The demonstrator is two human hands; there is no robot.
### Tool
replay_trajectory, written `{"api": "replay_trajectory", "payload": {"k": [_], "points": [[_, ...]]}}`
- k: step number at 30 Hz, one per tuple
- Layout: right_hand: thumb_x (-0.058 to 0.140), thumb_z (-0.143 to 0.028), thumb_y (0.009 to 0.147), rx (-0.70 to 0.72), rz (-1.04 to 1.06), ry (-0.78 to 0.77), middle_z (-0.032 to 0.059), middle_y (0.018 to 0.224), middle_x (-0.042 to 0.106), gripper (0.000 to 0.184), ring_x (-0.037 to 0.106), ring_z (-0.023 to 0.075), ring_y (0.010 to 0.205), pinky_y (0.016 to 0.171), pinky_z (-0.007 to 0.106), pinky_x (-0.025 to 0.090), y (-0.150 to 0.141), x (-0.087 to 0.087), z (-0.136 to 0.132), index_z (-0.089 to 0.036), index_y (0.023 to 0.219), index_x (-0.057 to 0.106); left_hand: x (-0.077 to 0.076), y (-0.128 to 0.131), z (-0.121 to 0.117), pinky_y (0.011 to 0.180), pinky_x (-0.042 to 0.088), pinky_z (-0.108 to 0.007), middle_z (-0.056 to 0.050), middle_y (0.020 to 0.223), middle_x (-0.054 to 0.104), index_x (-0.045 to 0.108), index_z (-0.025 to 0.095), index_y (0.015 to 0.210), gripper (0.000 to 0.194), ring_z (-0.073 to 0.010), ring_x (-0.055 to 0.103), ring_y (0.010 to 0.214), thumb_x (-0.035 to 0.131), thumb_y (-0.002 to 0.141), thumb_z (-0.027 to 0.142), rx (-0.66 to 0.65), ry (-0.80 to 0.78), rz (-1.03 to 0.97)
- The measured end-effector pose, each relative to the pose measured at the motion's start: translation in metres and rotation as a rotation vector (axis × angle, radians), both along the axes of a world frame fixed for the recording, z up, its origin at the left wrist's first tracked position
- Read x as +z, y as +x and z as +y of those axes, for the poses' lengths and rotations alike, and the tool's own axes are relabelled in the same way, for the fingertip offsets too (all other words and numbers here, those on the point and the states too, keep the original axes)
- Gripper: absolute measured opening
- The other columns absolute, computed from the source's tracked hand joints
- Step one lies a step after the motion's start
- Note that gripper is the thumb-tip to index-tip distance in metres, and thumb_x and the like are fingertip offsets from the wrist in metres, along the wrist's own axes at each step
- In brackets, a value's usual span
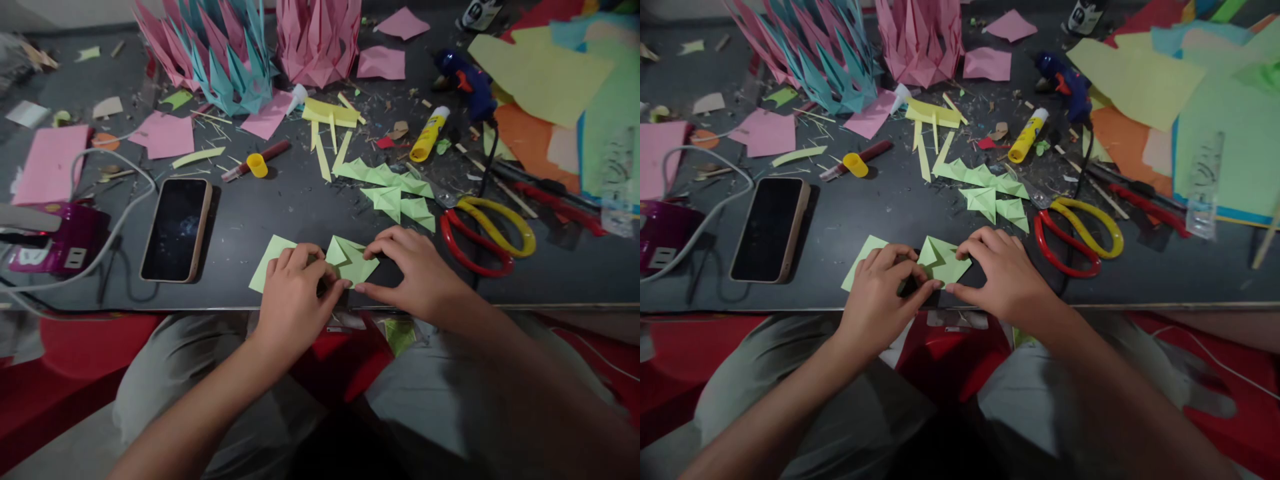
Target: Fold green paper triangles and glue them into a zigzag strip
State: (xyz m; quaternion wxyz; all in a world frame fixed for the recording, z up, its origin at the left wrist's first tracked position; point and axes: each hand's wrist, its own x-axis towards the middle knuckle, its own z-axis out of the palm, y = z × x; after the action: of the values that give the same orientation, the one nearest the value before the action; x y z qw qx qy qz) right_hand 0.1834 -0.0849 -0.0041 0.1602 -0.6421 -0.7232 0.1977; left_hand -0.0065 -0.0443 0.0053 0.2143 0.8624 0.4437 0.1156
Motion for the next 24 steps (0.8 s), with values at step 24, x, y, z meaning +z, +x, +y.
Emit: {"api": "replay_trajectory", "payload": {"k": [24], "points": [[0.054, -0.032, 0.082, -0.068, 0.218, 0.115, 0.0046, 0.088, 0.056, 0.015, 0.054, 0.0174, 0.08, 0.069, 0.029, 0.043, 0.001, 0.006, 0.011, -0.021, 0.092, 0.051, -0.001, -0.007, 0.029, 0.078, 0.043, -0.031, -0.005, 0.094, 0.058, 0.059, 0.017, 0.092, 0.011, -0.0174, 0.055, 0.088, 0.055, 0.082, 0.014, -0.301, -0.086, -0.143]]}}
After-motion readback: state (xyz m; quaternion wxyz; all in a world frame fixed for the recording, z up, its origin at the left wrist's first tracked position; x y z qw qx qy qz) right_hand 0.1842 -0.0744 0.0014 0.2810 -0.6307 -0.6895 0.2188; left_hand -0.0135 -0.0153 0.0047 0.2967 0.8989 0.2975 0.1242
